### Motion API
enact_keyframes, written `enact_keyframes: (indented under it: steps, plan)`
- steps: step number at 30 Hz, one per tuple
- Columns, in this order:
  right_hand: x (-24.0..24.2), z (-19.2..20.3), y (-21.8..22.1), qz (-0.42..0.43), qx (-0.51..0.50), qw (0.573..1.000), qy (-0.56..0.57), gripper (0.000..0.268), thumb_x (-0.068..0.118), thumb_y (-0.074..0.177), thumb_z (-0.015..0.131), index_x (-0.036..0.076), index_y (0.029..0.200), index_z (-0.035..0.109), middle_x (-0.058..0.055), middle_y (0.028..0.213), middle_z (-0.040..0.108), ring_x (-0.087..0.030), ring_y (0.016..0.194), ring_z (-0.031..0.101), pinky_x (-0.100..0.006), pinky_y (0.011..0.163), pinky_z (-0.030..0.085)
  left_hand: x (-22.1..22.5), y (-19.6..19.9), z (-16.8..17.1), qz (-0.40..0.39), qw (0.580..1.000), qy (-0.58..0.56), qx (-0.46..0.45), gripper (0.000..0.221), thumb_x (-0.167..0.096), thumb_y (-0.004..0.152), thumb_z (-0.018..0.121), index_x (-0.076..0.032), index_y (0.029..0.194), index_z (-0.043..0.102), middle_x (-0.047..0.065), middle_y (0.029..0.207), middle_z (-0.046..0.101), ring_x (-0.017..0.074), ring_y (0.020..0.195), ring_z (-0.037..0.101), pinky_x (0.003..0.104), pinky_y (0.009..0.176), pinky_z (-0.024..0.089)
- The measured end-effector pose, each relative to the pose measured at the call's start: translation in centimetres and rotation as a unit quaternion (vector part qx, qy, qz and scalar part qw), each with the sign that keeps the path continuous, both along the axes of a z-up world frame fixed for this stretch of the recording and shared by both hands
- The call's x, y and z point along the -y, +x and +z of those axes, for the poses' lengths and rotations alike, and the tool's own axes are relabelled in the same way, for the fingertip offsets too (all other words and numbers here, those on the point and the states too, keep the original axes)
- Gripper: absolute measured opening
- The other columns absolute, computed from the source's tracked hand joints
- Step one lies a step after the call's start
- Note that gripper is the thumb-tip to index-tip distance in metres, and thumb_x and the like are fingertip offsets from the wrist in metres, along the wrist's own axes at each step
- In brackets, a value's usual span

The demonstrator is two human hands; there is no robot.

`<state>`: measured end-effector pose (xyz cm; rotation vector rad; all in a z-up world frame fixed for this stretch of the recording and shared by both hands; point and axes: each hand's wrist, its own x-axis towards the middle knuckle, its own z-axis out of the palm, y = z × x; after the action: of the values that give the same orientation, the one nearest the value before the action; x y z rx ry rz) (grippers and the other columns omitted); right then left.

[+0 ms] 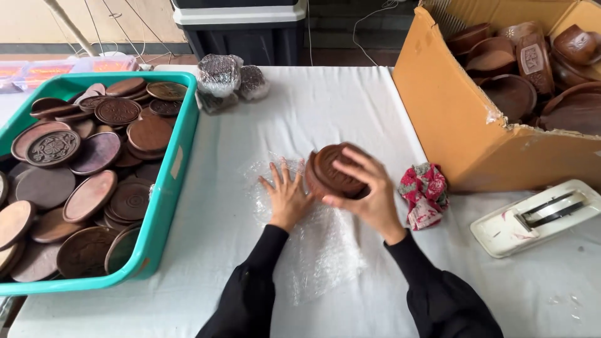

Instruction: The recorder wraps circular wooden coasters in bubble wrap and secures them with tape.

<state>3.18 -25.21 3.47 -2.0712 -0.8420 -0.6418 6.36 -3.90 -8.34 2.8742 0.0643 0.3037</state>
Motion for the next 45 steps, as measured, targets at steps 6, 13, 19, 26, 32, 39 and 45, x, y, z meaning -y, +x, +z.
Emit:
enact_keyframes:
  steps: [6,13,19,26,32,39,45]
  plan:
    - [-3.4,-0.9,-3.4,0.115,-0.135,0.984,0.035,0.074,0.065,0.071,0.08,0.013,0.123,0.075,-0.015,0.147,0.061,-0.036,0.143,0.049,-0.06,0.119,0.035,1.8,2.3,-3.5,0.049,0.973,0.049,0.222,0.098,-0.083,0.088,0.045,-0.02,0.162,0.032,0.032,0.165,0.011,0.0518,0.152,0.0,0.083,0.109,-0.008]
    - [-4.2,-1.6,-3.3,0.089,-0.11,0.989,0.031,0.067,0.061,0.076,0.08,0.012,0.122,0.077,-0.012,0.145,0.064,-0.034,0.143,0.053,-0.056,0.121,0.042,-0.1,2.2,-2.8,-0.018,0.981,0.097,0.165,0.094,-0.076,0.082,0.055,-0.023,0.157,0.04,0.024,0.165,0.021,0.0465,0.153,0.005,0.08,0.108,-0.005]
    - [-3.6,-3.4,-2.0,0.045,-0.148,0.986,0.068,0.065,0.051,0.07,0.085,0.012,0.122,0.076,-0.009,0.142,0.063,-0.03,0.137,0.054,-0.047,0.116,0.043,-3.5,1.4,1.1,-0.132,0.968,-0.198,0.084,0.066,-0.028,0.087,0.069,-0.016,0.15,0.053,0.014,0.149,0.052,0.0303,0.148,0.038,0.076,0.116,0.003]
    - [-3.3,-3.4,-2.1,0.019,-0.052,0.998,-0.033,0.06,0.048,0.068,0.089,0.015,0.117,0.078,-0.006,0.141,0.064,-0.032,0.139,0.051,-0.049,0.116,0.042,-4.5,0.6,3.6,-0.073,0.886,-0.444,0.108,0.03,-0.023,0.1,0.062,-0.007,0.125,0.07,0.014,0.123,0.074,0.0265,0.119,0.069,0.039,0.103,0.051]
    - [-2.7,-3.3,-1.2,0.001,0.019,0.996,-0.091,0.062,0.046,0.064,0.092,0.016,0.116,0.077,-0.006,0.138,0.063,-0.036,0.137,0.048,-0.052,0.113,0.042,-3.7,0.5,3.9,-0.083,0.897,-0.412,0.138,0.027,-0.027,0.1,0.063,-0.007,0.115,0.073,0.013,0.12,0.074,0.0282,0.111,0.071,0.039,0.096,0.053]
    - [-2.7,-3.2,-1.1,0.014,0.026,0.997,-0.065,0.059,0.04,0.066,0.092,0.015,0.116,0.076,-0.005,0.139,0.062,-0.035,0.14,0.046,-0.052,0.117,0.041,-2.8,-1.7,7.6,-0.089,0.952,-0.174,0.235,0.014,-0.019,0.095,0.067,-0.011,0.097,0.078,0.003,0.1,0.077,0.0252,0.086,0.072,0.046,0.086,0.053]
    - [-2.4,-4.5,-0.5,0.003,-0.019,0.998,-0.055,0.061,0.026,0.057,0.089,0.012,0.115,0.076,-0.003,0.141,0.061,-0.034,0.141,0.045,-0.05,0.119,0.039,-1.6,-3.7,9.5,-0.142,0.96,-0.157,0.185,0.019,-0.025,0.098,0.067,-0.011,0.108,0.075,0.003,0.105,0.076,0.0236,0.085,0.072,0.036,0.069,0.059]
